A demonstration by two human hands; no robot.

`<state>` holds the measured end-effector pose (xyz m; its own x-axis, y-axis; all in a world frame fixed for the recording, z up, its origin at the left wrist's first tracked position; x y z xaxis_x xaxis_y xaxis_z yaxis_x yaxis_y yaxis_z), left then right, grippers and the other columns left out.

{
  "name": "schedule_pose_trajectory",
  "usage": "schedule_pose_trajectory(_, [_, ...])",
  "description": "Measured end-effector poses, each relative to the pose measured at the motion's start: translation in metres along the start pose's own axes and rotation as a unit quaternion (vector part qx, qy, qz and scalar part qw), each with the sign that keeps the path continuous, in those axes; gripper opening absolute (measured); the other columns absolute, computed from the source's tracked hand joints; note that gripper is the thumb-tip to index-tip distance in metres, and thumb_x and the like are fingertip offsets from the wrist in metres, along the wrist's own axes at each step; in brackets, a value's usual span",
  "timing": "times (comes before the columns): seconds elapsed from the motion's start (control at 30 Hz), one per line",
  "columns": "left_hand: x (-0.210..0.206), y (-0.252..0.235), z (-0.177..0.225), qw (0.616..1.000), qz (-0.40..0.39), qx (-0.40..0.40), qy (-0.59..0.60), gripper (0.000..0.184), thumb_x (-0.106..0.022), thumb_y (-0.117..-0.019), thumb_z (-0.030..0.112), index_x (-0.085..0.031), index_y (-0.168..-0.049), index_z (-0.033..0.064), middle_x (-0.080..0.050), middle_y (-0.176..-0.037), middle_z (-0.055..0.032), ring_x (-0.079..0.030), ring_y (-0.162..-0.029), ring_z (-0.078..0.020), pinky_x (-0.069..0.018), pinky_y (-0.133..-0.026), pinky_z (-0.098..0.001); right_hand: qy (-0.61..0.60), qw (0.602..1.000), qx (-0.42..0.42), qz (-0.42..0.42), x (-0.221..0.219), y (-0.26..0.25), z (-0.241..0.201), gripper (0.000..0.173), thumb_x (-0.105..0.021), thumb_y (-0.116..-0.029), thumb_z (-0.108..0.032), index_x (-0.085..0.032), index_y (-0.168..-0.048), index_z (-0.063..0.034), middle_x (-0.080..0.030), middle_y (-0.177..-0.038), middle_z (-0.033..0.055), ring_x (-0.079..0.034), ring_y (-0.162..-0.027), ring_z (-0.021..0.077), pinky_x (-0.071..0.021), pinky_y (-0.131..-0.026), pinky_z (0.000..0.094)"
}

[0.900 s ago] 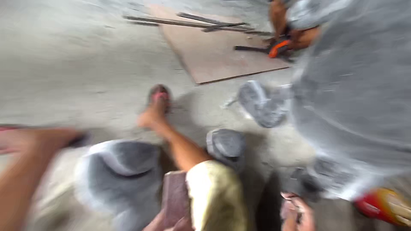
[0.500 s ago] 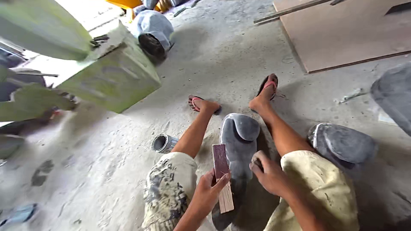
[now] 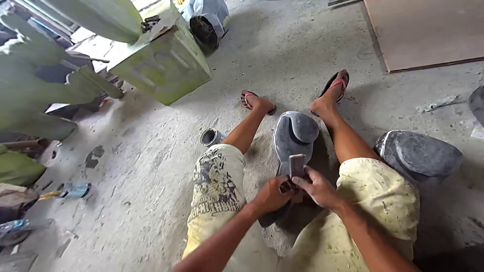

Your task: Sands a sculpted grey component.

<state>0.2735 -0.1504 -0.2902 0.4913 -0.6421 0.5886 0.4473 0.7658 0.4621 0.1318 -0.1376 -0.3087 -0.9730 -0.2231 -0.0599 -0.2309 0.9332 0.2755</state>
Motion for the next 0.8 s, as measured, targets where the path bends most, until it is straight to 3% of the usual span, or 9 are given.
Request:
schedule_pose_trajectory(0.03, [0.007,0.0,-0.013,1.0,-0.017,0.013,-0.022,0.039,-0.071,-0.0941,0.043,-0.071,-0.114,0.0099,-0.074,-0.108,-0.0051,-0.07,-0.104,-0.0171,-0.0566,-0.097,-0.0436,-0.01,0.999,0.017,0.038,0.01,0.0,-0.003,0.037,-0.066,-0.1002,-0.033,-0.062,-0.129,-0.0104,-0.075,-0.109,0.0031,-0.072,-0.099,0.0154,-0.0603,-0.092,0.04])
schedule_pose_trajectory(0.17, [0.031,0.022,-0.077,0.977,-0.095,0.166,-0.094,0.061,-0.072,-0.0932,0.05,-0.063,-0.128,0.0007,-0.066,-0.122,-0.0214,-0.065,-0.113,-0.035,-0.0507,-0.101,-0.0564,-0.131,0.978,0.005,0.16,0.058,0.015,-0.014,0.047,-0.051,-0.1073,-0.041,-0.048,-0.145,-0.0142,-0.073,-0.114,0.0117,-0.074,-0.095,0.0283,-0.0629,-0.079,0.0457])
schedule_pose_trajectory(0.3, [0.015,0.044,-0.089,0.953,-0.137,0.24,-0.127,0.076,-0.073,-0.0882,0.057,-0.057,-0.137,0.0004,-0.065,-0.124,-0.026,-0.064,-0.115,-0.0417,-0.048,-0.101,-0.0637,-0.222,0.939,-0.029,0.259,0.085,0.022,-0.006,0.05,-0.048,-0.1078,-0.044,-0.04,-0.151,-0.0207,-0.069,-0.115,0.0142,-0.073,-0.093,0.0319,-0.0632,-0.077,0.0506])
schedule_pose_trajectory(0.4, [-0.012,0.044,-0.091,0.953,-0.124,0.255,-0.104,0.103,-0.079,-0.0768,0.065,-0.043,-0.15,0.0014,-0.052,-0.142,-0.0301,-0.055,-0.127,-0.0468,-0.0463,-0.104,-0.0658,-0.202,0.928,-0.078,0.303,0.092,0.021,0.008,0.05,-0.057,-0.1044,-0.042,-0.042,-0.146,-0.0201,-0.064,-0.097,0.01,-0.069,-0.073,0.0244,-0.0619,-0.063,0.0436])
schedule_pose_trajectory(0.5, [-0.04,0.036,-0.101,0.96,-0.057,0.259,-0.084,0.131,-0.087,-0.0598,0.069,-0.029,-0.158,0.004,-0.039,-0.154,-0.0293,-0.047,-0.135,-0.0486,-0.0455,-0.106,-0.0647,-0.126,0.942,-0.121,0.286,0.085,0.016,0.013,0.075,-0.076,-0.0935,-0.032,-0.033,-0.152,-0.0138,-0.063,-0.101,0.0157,-0.066,-0.065,0.0235,-0.0591,-0.056,0.0388])
schedule_pose_trajectory(0.6, [-0.057,0.017,-0.108,0.967,0.012,0.238,-0.094,0.133,-0.089,-0.0536,0.066,-0.031,-0.158,0.0072,-0.052,-0.146,-0.0227,-0.053,-0.131,-0.0418,-0.0443,-0.108,-0.0605,-0.036,0.948,-0.124,0.291,0.077,0.002,0.004,0.083,-0.079,-0.0889,-0.02,-0.026,-0.151,-0.0079,-0.06,-0.113,0.0188,-0.066,-0.065,0.022,-0.0594,-0.054,0.0389])
schedule_pose_trajectory(0.7, [-0.062,0.004,-0.11,0.971,0.004,0.221,-0.093,0.117,-0.092,-0.0557,0.051,-0.037,-0.15,0.0079,-0.068,-0.122,-0.0166,-0.067,-0.113,-0.0351,-0.0543,-0.096,-0.0573,0.07,0.943,-0.112,0.306,0.076,-0.005,-0.001,0.078,-0.074,-0.0892,-0.03,-0.03,-0.148,-0.0056,-0.062,-0.119,0.0172,-0.067,-0.096,0.0238,-0.0572,-0.08,0.0457])
schedule_pose_trajectory(0.73, [-0.06,0.005,-0.11,0.972,-0.007,0.218,-0.087,0.115,-0.092,-0.0558,0.049,-0.037,-0.148,0.0076,-0.069,-0.12,-0.0163,-0.068,-0.11,-0.034,-0.0558,-0.094,-0.0563,0.093,0.944,-0.106,0.299,0.075,-0.005,-0.001,0.073,-0.071,-0.0921,-0.036,-0.033,-0.147,-0.0059,-0.063,-0.117,0.0169,-0.067,-0.095,0.0249,-0.0571,-0.081,0.047])
schedule_pose_trajectory(0.8, [-0.041,0.008,-0.1,0.976,-0.003,0.205,-0.078,0.115,-0.091,-0.0538,0.052,-0.04,-0.147,0.0077,-0.069,-0.117,-0.0158,-0.07,-0.108,-0.0324,-0.0577,-0.091,-0.0554,0.099,0.952,-0.091,0.276,0.075,-0.006,-0.001,0.061,-0.06,-0.0998,-0.044,-0.043,-0.146,-0.0087,-0.065,-0.103,0.013,-0.064,-0.072,0.0218,-0.0565,-0.063,0.0418])
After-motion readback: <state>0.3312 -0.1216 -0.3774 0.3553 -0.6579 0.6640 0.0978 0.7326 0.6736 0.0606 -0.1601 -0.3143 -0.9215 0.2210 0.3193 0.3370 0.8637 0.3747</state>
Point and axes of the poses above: each hand's wrist, its own y-axis away from the middle knuckle, its own x-axis out of the back of the hand, z = x × y, the point moved 9 cm from there along -y, towards the middle knuckle
